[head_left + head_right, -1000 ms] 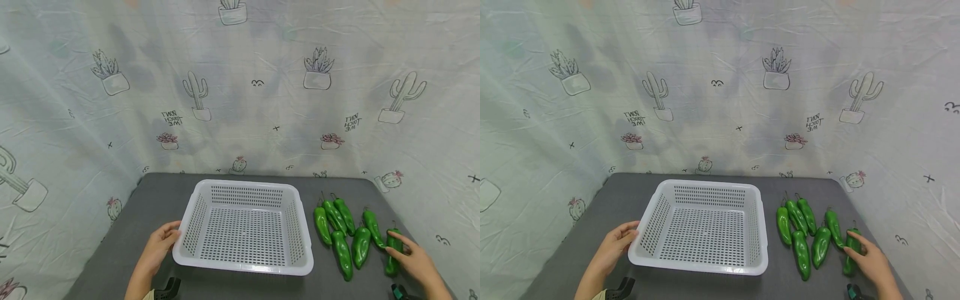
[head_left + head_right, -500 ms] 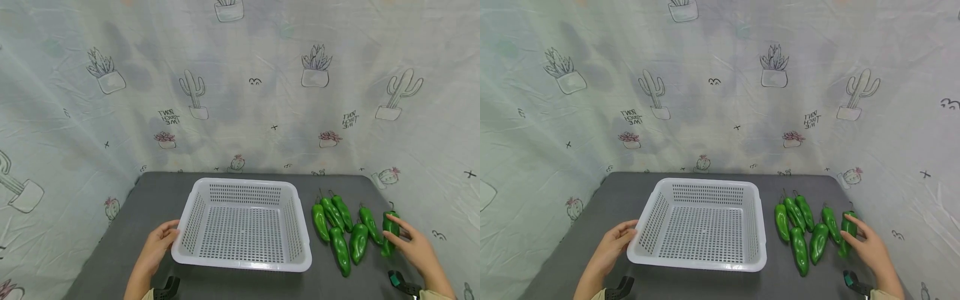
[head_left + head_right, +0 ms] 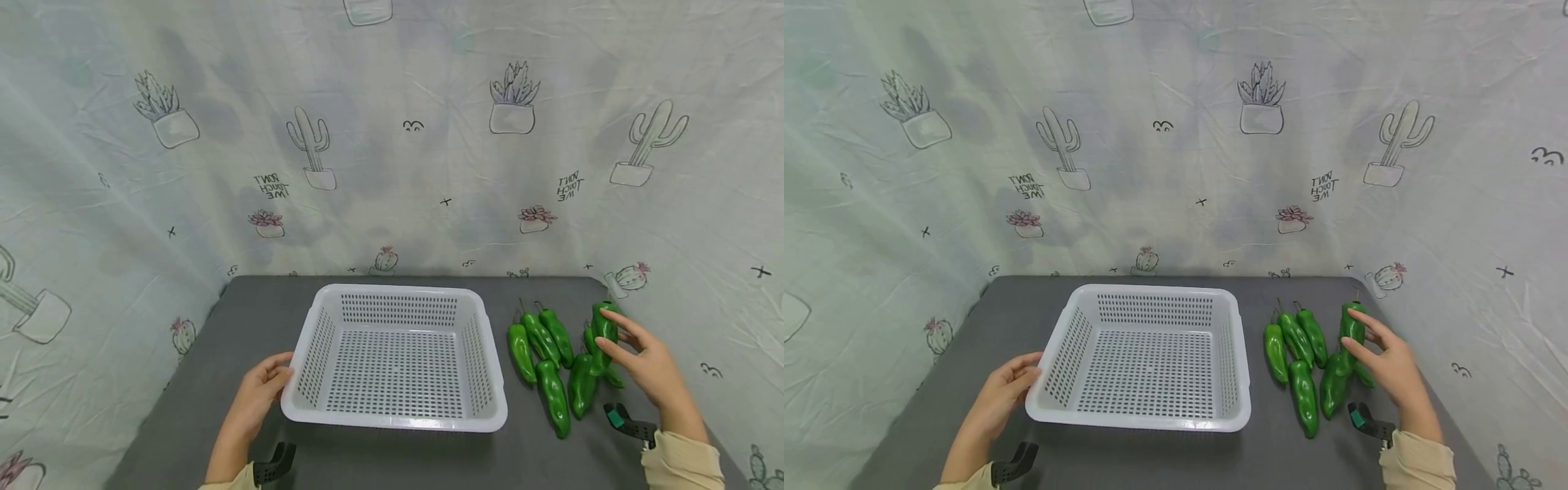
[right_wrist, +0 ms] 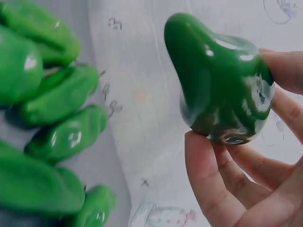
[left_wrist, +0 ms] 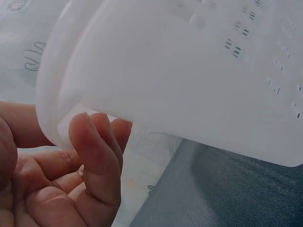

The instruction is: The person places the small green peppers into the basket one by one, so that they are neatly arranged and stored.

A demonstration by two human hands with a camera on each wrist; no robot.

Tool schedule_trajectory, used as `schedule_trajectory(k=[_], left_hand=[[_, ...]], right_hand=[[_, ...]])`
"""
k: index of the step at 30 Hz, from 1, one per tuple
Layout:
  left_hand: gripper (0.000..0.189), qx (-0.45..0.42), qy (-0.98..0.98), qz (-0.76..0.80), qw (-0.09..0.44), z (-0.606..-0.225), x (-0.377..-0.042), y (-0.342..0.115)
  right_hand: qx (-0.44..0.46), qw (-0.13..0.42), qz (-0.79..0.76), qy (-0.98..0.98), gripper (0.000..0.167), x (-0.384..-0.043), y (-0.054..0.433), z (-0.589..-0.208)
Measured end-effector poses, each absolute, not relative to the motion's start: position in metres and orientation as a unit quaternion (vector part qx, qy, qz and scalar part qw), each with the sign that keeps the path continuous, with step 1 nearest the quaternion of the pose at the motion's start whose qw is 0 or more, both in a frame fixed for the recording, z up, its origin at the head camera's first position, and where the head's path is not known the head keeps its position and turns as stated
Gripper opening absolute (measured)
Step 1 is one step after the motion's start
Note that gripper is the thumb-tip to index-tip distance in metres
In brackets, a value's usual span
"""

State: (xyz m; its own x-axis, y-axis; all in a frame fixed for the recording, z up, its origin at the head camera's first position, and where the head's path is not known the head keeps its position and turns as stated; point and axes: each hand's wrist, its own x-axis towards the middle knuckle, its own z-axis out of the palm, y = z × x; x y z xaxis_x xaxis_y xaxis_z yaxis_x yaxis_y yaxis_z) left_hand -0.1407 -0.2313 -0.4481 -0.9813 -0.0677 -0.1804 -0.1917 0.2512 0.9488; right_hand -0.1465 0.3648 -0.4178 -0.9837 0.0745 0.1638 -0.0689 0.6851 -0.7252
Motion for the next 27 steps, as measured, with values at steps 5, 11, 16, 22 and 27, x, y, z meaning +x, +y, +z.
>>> schedule_trajectory(k=[5,11,16,22,27], left_hand=[[0.039,-0.078,0.791,0.605,0.048,-0.445,-0.141,-0.231],[0.039,-0.076,0.795,0.600,0.042,-0.442,-0.140,-0.231],[0.038,-0.073,0.796,0.600,0.040,-0.441,-0.139,-0.231],[0.038,-0.075,0.799,0.596,0.040,-0.441,-0.139,-0.230],[0.038,-0.068,0.800,0.594,0.038,-0.441,-0.138,-0.230]], right_hand=[[0.024,0.088,0.402,-0.911,0.060,-0.153,0.349,-0.409],[0.065,0.086,0.410,-0.905,0.058,-0.166,0.328,-0.398],[0.090,0.074,0.411,-0.904,0.058,-0.178,0.309,-0.388],[0.126,0.055,0.424,-0.895,0.056,-0.190,0.287,-0.384],[0.137,0.045,0.426,-0.893,0.055,-0.197,0.273,-0.384]])
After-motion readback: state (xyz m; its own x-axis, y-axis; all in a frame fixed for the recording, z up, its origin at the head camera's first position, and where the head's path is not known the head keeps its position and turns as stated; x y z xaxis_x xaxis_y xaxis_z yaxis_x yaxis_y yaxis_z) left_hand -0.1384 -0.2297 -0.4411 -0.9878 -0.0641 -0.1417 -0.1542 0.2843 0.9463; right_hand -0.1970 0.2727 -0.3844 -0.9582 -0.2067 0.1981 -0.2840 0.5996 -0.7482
